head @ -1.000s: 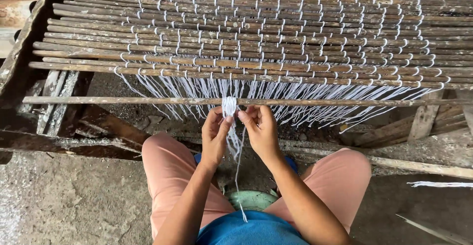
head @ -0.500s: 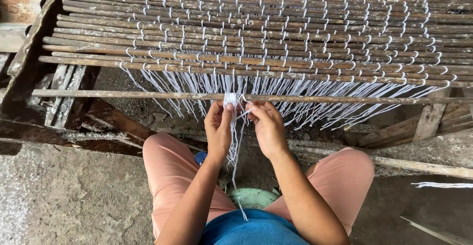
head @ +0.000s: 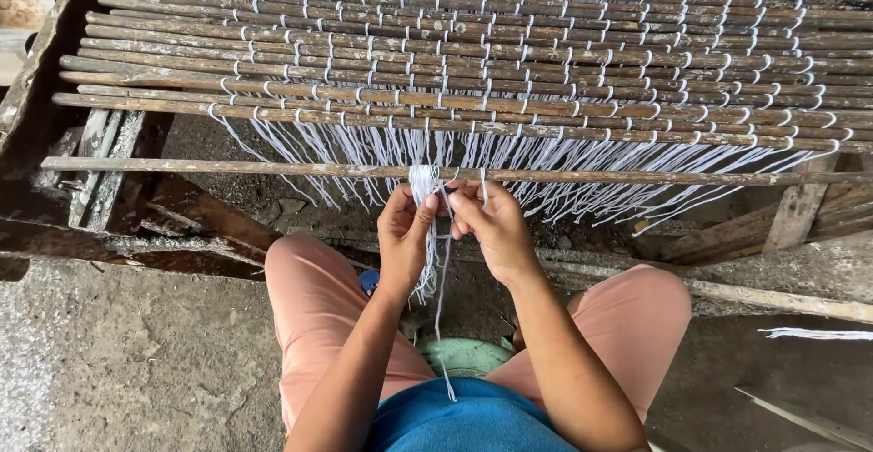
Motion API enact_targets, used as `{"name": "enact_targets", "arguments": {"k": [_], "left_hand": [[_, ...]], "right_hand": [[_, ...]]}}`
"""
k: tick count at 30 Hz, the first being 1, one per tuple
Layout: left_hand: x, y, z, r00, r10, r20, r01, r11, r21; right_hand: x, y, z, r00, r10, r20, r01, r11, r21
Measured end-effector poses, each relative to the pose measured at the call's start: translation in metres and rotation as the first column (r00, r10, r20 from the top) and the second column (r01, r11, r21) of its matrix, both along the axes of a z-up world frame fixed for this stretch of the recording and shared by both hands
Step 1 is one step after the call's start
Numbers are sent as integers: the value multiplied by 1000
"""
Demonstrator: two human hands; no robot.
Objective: Weaving or looping cotton wicks around wooden rods on a frame for candle production.
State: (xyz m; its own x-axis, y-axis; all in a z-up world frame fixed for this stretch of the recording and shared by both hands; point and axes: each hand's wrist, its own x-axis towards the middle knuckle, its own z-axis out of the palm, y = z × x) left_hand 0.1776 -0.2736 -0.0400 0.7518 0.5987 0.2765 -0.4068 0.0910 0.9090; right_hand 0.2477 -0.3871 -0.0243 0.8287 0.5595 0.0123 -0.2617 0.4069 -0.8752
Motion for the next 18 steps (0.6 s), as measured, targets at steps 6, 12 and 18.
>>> {"name": "enact_targets", "arguments": {"k": [6, 12, 18], "left_hand": [[-4, -2, 9, 1000, -9, 4, 9, 1000, -23], [-3, 6, 11, 989, 128, 70, -127, 992, -22], [-6, 14, -12, 989, 144, 29, -144, 989, 23]], "right_hand": [[-2, 10, 11, 995, -49, 82, 62, 984, -168], [5, 1, 19, 998, -52, -38, 48, 994, -99], [16, -19, 25, 992, 2, -127, -3, 1000, -13]]}}
